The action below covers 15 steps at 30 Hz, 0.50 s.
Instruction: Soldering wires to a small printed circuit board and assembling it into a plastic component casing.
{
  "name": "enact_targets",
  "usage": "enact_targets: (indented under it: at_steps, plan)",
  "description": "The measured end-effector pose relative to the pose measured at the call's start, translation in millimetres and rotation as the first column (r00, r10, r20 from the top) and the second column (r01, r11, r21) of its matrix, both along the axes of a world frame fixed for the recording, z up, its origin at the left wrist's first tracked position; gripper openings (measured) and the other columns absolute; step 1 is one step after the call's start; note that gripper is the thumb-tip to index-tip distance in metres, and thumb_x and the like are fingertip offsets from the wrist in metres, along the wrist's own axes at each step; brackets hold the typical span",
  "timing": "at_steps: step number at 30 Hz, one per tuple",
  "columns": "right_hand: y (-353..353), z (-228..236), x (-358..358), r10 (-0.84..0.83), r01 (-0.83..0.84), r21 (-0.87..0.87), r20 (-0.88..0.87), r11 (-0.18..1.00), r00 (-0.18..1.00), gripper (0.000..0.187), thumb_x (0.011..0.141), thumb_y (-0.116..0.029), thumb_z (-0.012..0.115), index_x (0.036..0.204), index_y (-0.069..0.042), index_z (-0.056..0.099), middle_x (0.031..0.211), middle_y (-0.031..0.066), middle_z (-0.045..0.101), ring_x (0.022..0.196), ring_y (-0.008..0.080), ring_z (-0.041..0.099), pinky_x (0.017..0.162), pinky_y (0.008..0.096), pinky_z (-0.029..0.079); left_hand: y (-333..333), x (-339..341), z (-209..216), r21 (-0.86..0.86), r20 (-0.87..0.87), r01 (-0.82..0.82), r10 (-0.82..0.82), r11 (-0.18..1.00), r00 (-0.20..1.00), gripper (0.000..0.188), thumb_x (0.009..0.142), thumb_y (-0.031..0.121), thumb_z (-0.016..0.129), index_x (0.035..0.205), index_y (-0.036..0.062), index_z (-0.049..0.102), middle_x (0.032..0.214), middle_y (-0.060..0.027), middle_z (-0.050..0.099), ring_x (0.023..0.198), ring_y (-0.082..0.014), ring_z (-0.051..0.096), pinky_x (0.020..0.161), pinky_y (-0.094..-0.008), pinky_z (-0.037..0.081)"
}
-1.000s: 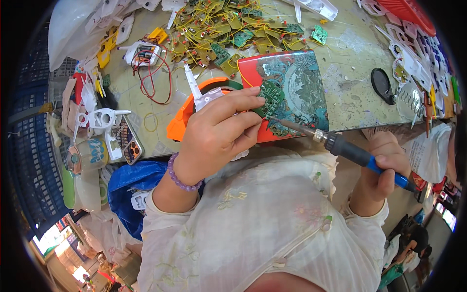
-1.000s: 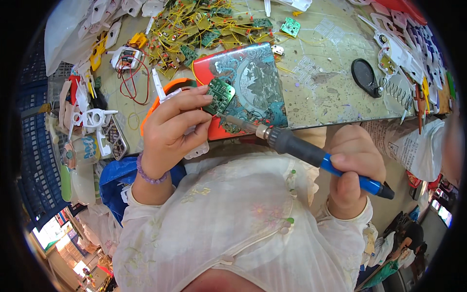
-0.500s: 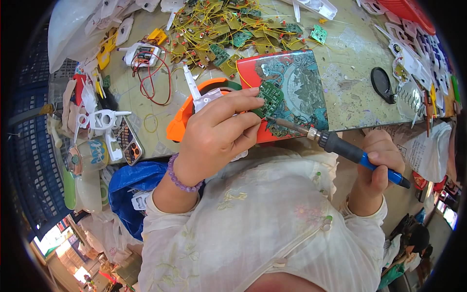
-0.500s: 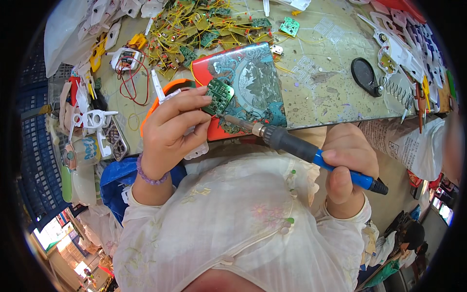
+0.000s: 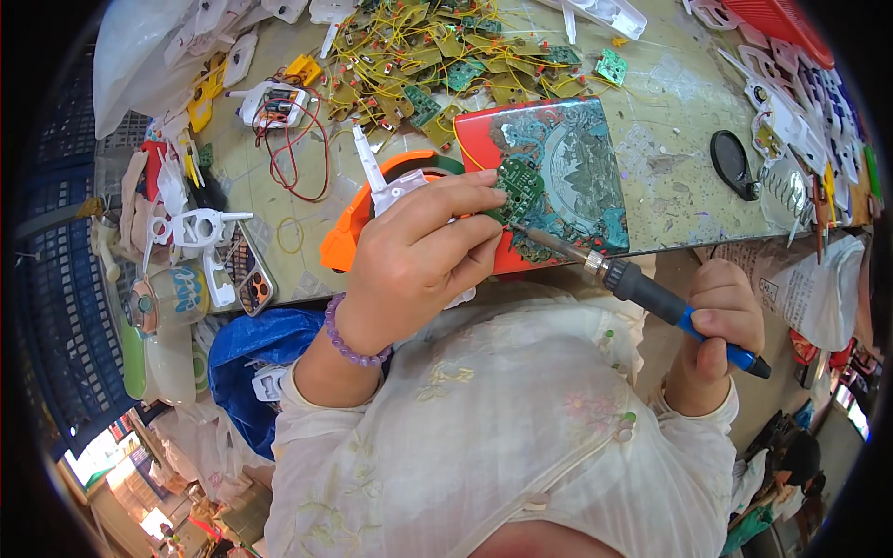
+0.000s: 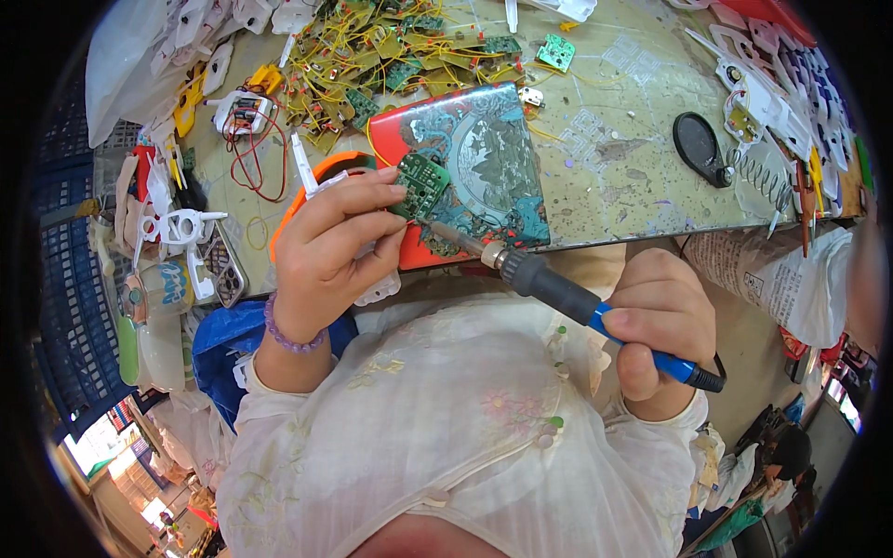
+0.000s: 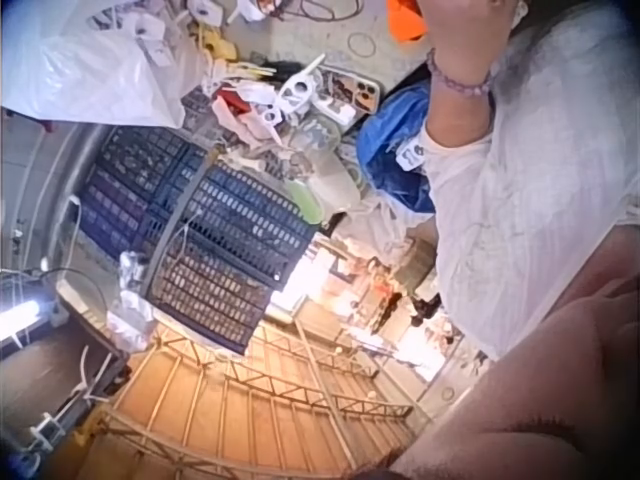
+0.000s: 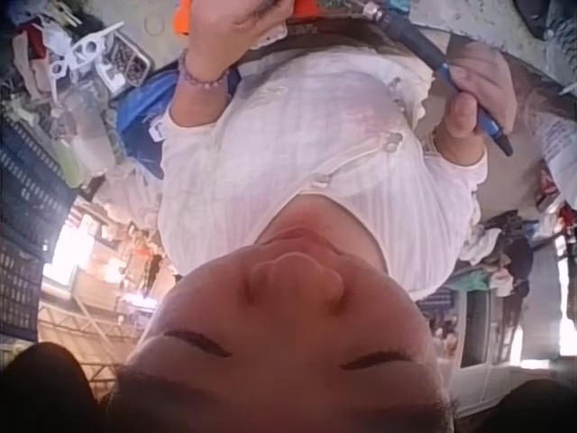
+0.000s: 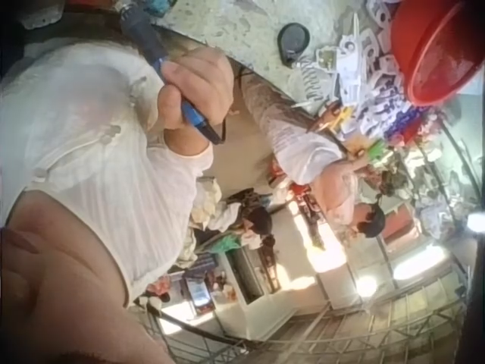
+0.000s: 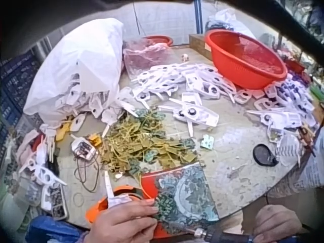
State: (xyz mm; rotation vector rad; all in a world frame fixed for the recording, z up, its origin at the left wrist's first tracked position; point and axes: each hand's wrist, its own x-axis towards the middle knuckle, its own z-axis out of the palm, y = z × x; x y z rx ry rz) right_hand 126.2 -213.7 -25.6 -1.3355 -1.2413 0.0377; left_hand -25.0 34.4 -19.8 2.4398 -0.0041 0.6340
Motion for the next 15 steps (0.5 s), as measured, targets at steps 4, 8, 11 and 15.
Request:
enact_targets:
  at_steps: [4,8,11,15]
  plan:
    - [-1.5,-2.6,-1.1,0.004,-0.004,0.004,0.021,1.000,1.000,0.026,0.091,-0.030,0.058,0.089,-0.004,0.057,0.071,0.0093,0.058,0.058,0.0226,0.052,0.054,0.0338,0.044,-0.2,-0.4,-1.7,0.015,0.010,-0.003,0.003,1.000,1.000,0.016,0.067,-0.007,0.071,0.079,-0.0002,0.064,0.095,-0.0097,0.065,0.096,-0.0284,0.066,0.084,-0.0381,0.053]
    - [-4.1,-8.9,-1.0,-0.024,0.024,0.045,-0.002,0.999,1.000,0.027,0.091,-0.030,0.051,0.089,-0.004,0.055,0.069,0.0097,0.053,0.059,0.0212,0.046,0.053,0.0343,0.036,-0.8,-0.4,0.6,0.017,0.009,-0.008,0.008,1.000,1.000,0.016,0.066,-0.007,0.071,0.079,-0.0003,0.064,0.095,-0.0097,0.065,0.096,-0.0285,0.066,0.084,-0.0378,0.053]
    - [-8.2,-9.9,1.6,-0.076,0.077,0.083,-0.009,0.994,0.997,0.027,0.092,-0.031,0.049,0.091,-0.004,0.054,0.068,0.0096,0.052,0.058,0.0209,0.044,0.052,0.0339,0.035,-0.8,2.9,-0.7,0.018,0.014,-0.005,0.005,1.000,1.000,0.016,0.067,-0.007,0.071,0.079,-0.0004,0.064,0.095,-0.0096,0.065,0.095,-0.0283,0.066,0.084,-0.0376,0.053]
    - [-16.2,-12.0,-2.3,-0.214,0.228,0.161,-0.094,0.960,0.972,0.027,0.092,-0.030,0.051,0.091,-0.003,0.055,0.070,0.0098,0.054,0.062,0.0213,0.047,0.056,0.0346,0.038,1.0,3.3,0.9,0.078,0.054,0.018,-0.023,0.997,0.998,0.016,0.067,-0.001,0.072,0.079,0.0022,0.062,0.098,-0.0079,0.065,0.096,-0.0268,0.065,0.076,-0.0355,0.055]
